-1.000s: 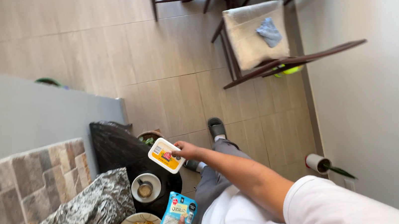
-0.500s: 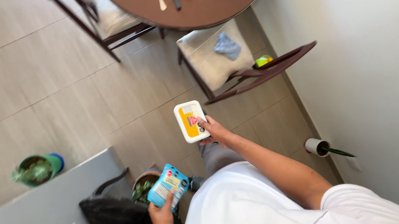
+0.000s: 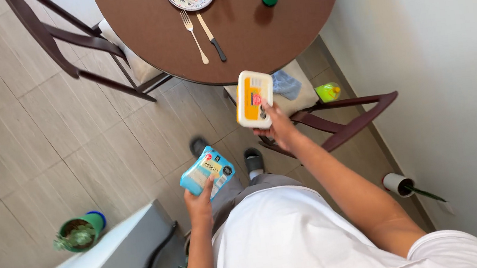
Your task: Set the table with bread, scrambled eggs, a drink, butter, and cheese slices.
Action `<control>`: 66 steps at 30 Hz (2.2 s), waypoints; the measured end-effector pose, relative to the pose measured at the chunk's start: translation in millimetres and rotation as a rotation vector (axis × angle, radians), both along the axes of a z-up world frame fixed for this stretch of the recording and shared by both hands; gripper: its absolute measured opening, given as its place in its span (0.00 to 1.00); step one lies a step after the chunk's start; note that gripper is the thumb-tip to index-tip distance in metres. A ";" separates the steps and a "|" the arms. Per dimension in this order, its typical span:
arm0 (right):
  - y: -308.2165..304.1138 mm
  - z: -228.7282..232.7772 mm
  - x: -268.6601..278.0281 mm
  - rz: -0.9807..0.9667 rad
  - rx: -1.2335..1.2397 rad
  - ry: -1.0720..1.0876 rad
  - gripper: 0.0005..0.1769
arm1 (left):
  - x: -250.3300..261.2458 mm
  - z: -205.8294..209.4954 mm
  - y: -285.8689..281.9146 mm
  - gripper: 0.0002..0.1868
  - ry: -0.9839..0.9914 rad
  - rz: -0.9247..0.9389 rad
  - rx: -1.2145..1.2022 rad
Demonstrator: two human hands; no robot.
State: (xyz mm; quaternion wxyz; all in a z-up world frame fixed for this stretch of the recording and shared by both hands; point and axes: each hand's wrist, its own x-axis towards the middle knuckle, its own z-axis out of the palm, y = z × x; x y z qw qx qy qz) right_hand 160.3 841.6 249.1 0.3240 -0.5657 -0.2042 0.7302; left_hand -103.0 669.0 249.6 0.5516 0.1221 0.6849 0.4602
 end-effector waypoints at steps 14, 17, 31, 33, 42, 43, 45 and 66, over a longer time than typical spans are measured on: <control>187.9 57.9 -52.1 -0.420 0.240 0.056 0.24 | -101.6 -7.4 247.5 0.20 -0.144 -0.456 0.060; 223.7 79.9 -40.5 -0.511 0.306 0.025 0.22 | -111.0 2.4 280.2 0.20 -0.134 -0.538 0.066; 464.2 33.8 151.3 -0.562 0.276 -0.313 0.23 | -76.1 1.6 340.7 0.22 -0.082 -0.477 -0.046; 497.9 -5.8 168.1 -0.427 0.286 -0.342 0.21 | -65.2 0.0 342.1 0.22 -0.085 -0.432 -0.102; 602.8 -97.8 153.5 0.064 0.009 -0.670 0.27 | -20.9 6.9 343.0 0.20 -0.017 -0.304 -0.207; 609.9 -119.7 155.5 0.082 0.010 -0.665 0.27 | -18.3 7.2 341.7 0.20 -0.015 -0.287 -0.213; 621.6 -161.0 161.7 0.140 0.138 -0.642 0.27 | -13.3 8.3 338.9 0.20 0.014 -0.261 -0.267; 616.7 -211.2 173.1 0.276 0.037 -0.634 0.24 | 7.0 13.7 359.6 0.21 0.008 -0.239 -0.293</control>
